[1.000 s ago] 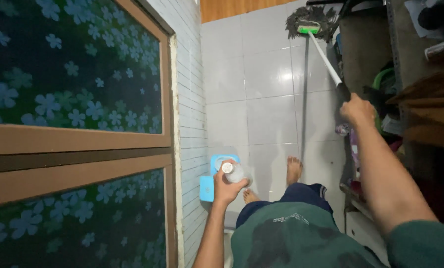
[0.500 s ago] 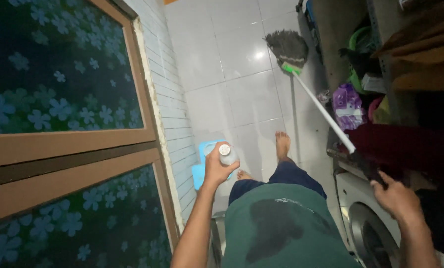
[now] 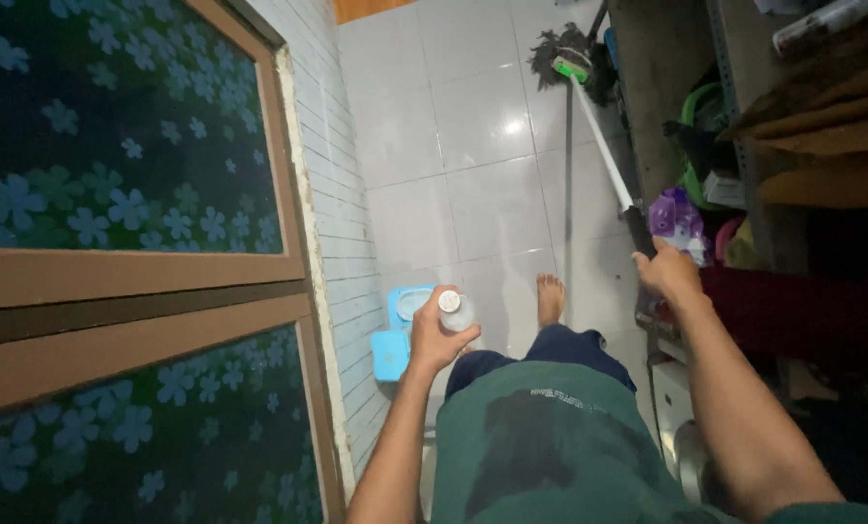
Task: Mopping a hallway floor using a manual mop and dispensing cleaning liquid from a bottle.
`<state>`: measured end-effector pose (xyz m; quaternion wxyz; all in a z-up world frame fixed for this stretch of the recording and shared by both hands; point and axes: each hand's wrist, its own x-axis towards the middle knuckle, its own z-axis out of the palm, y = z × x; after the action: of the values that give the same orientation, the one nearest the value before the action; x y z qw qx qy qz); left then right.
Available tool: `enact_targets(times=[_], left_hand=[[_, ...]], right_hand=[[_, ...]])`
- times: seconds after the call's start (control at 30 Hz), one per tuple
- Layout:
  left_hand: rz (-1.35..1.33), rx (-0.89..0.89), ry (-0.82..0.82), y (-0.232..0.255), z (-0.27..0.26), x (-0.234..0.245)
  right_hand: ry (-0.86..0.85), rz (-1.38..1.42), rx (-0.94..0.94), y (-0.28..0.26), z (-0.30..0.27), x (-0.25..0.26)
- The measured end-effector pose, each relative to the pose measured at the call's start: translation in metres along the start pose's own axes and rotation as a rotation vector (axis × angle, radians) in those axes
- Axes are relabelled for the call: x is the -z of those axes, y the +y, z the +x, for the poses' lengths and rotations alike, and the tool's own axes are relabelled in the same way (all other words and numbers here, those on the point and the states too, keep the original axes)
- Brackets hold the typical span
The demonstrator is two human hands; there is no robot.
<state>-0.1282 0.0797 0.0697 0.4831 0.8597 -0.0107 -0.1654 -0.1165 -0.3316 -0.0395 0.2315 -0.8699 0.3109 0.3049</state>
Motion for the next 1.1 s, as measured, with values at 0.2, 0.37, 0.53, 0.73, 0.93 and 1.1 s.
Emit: enact_targets(times=[0.2,0.37,0.53,0.73,0.93,1.1], left_hand=[[-0.095,0.082,0.106,-0.004,0.001,-0.003],[-0.086,0.024,0.120,-0.024,0.006,0.009],[-0.047,-0.007,0.136,-0.020,0.012,0.024],[-0.073,0.115,0.255,-0.004,0.005,0.016],[-0.007,0.189,0.326,0.017,-0.019,-0.003],[-0.001,0.316,0.357,0.030,-0.040,-0.019]], right_hand=[[-0.059,-0.300,0.120,-0.004,-0.064,0.017],[-0.332,-0.624,-0.156,0.048,-0.145,0.058],[-0.203,-0.837,-0.229,0.160,-0.118,0.072],[-0.110,-0.601,-0.083,0.022,-0.092,0.125],[-0.124,-0.463,0.247,-0.159,-0.022,0.138],[-0.083,-0.435,0.315,-0.247,0.103,0.112]])
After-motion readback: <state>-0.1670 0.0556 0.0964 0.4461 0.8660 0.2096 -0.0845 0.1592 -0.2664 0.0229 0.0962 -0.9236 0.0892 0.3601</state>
